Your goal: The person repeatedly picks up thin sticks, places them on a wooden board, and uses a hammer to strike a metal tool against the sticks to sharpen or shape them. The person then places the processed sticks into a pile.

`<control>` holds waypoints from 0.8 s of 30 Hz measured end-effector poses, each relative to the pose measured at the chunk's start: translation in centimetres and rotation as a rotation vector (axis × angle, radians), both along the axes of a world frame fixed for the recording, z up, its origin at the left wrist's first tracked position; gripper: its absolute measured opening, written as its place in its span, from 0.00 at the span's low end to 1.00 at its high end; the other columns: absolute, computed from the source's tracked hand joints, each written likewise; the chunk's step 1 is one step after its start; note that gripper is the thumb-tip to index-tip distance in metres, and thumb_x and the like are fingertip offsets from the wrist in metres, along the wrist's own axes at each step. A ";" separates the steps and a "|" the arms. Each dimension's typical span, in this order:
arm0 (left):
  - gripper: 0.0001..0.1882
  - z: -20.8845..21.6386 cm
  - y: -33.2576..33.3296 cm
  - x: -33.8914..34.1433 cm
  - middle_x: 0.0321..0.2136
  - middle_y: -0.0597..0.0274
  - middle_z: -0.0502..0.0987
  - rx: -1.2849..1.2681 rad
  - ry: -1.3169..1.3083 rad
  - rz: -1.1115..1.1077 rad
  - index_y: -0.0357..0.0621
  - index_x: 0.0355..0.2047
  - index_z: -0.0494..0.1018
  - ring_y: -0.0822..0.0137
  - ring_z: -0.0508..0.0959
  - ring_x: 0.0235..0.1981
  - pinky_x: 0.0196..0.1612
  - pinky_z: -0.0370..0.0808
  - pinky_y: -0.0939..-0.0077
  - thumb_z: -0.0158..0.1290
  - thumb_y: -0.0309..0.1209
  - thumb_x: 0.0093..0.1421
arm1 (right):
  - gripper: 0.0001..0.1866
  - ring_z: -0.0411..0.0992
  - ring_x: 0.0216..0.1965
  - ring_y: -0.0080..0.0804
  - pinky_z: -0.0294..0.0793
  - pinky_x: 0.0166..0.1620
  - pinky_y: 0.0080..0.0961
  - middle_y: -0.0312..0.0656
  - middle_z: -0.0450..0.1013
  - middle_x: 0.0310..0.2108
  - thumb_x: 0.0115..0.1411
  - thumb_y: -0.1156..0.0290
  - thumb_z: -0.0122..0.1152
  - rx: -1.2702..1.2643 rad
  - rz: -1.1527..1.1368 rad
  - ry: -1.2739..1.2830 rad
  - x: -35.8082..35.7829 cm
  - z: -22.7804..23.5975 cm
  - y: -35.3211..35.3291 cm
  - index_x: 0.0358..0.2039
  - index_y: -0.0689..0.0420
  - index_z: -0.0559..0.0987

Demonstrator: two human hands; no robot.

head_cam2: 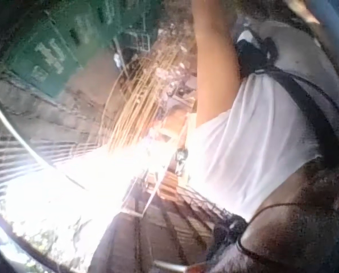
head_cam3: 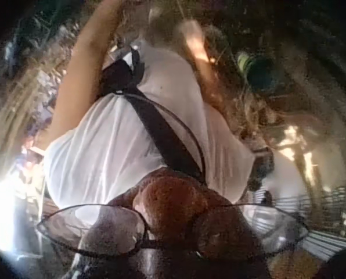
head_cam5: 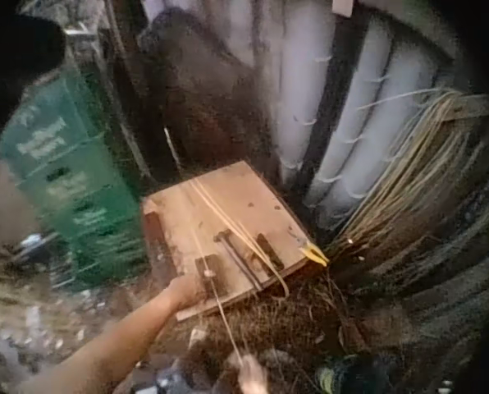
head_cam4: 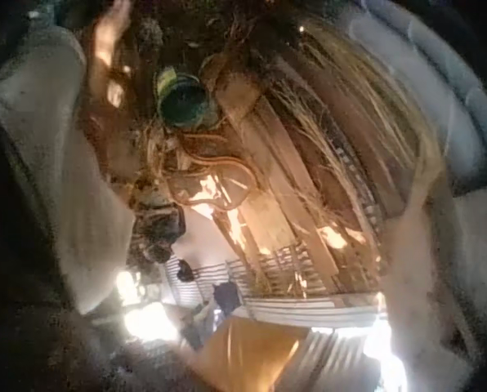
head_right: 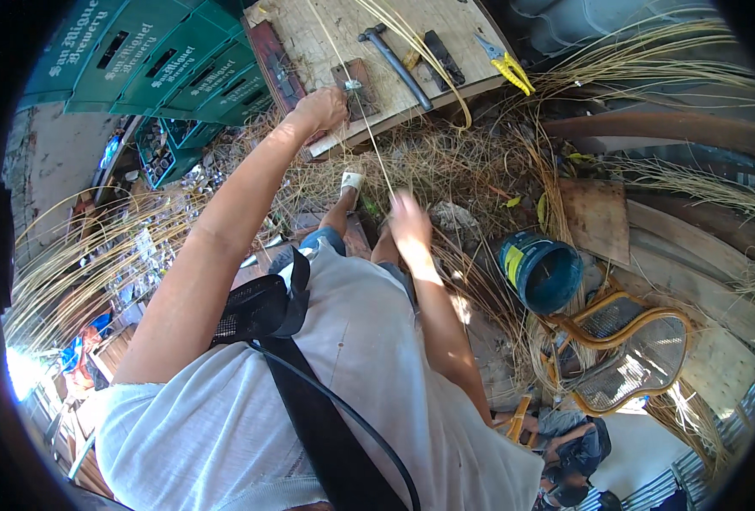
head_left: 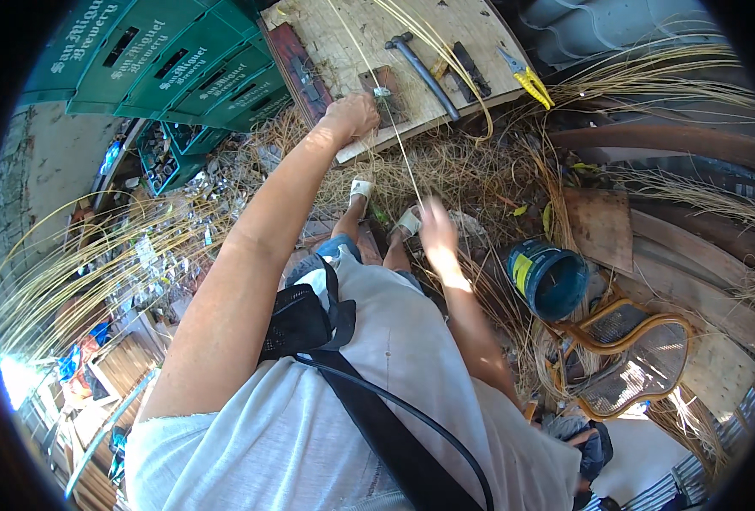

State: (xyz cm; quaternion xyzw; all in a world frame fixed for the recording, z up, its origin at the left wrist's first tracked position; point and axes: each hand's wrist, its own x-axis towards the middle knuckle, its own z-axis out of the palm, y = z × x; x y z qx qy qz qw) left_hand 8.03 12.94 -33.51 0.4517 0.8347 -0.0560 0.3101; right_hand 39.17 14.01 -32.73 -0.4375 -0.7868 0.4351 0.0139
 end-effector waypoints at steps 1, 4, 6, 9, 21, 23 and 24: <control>0.22 -0.1 -0.3 -0.1 0.47 0.39 0.72 0.000 0.012 -0.021 0.34 0.46 0.71 0.47 0.73 0.50 0.53 0.70 0.61 0.40 0.36 0.57 | 0.16 0.73 0.38 0.51 0.73 0.36 0.42 0.51 0.74 0.38 0.63 0.61 0.46 0.294 0.338 -0.083 9.0 -3.9 -1.4 0.46 0.57 0.72; 0.22 3.2 1.7 1.4 0.48 0.38 0.72 0.028 -0.061 0.130 0.33 0.46 0.71 0.47 0.73 0.50 0.53 0.70 0.61 0.39 0.35 0.58 | 0.11 0.75 0.34 0.48 0.74 0.33 0.37 0.48 0.75 0.36 0.62 0.67 0.48 -0.036 0.021 -0.332 30.8 -3.8 -8.4 0.42 0.55 0.75; 0.22 3.5 0.6 0.8 0.47 0.39 0.72 0.018 -0.038 0.171 0.34 0.46 0.71 0.47 0.73 0.50 0.53 0.70 0.61 0.39 0.35 0.58 | 0.11 0.75 0.28 0.49 0.75 0.31 0.38 0.48 0.75 0.29 0.62 0.63 0.50 -0.107 0.022 -0.462 39.1 -3.5 -8.8 0.36 0.56 0.75; 0.22 0.6 0.4 0.8 0.48 0.39 0.72 0.004 0.004 -0.010 0.34 0.46 0.71 0.47 0.73 0.50 0.53 0.70 0.61 0.39 0.36 0.58 | 0.16 0.74 0.24 0.48 0.74 0.31 0.39 0.47 0.74 0.23 0.62 0.56 0.49 0.095 0.380 -0.539 27.4 -0.5 -5.0 0.32 0.56 0.75; 0.24 -1.0 0.6 -0.9 0.50 0.40 0.70 -0.137 0.030 -0.192 0.36 0.47 0.70 0.48 0.71 0.53 0.55 0.68 0.60 0.42 0.41 0.57 | 0.08 0.73 0.32 0.53 0.70 0.34 0.39 0.53 0.73 0.28 0.60 0.68 0.50 -0.078 -0.158 0.477 -11.6 -0.9 3.6 0.34 0.59 0.74; 0.24 -0.1 0.5 -0.3 0.50 0.39 0.70 -0.062 -0.023 -0.008 0.35 0.47 0.70 0.46 0.71 0.53 0.55 0.68 0.61 0.42 0.41 0.58 | 0.08 0.73 0.34 0.49 0.71 0.37 0.39 0.51 0.74 0.33 0.60 0.68 0.51 -0.086 -0.161 0.194 -2.9 -0.1 0.8 0.33 0.58 0.75; 0.24 0.7 0.3 0.0 0.51 0.39 0.70 -0.026 -0.047 0.091 0.35 0.47 0.70 0.46 0.71 0.52 0.55 0.68 0.61 0.42 0.41 0.58 | 0.08 0.73 0.38 0.46 0.73 0.40 0.37 0.48 0.75 0.37 0.59 0.69 0.51 0.406 0.029 0.238 5.3 -3.1 -1.8 0.36 0.58 0.76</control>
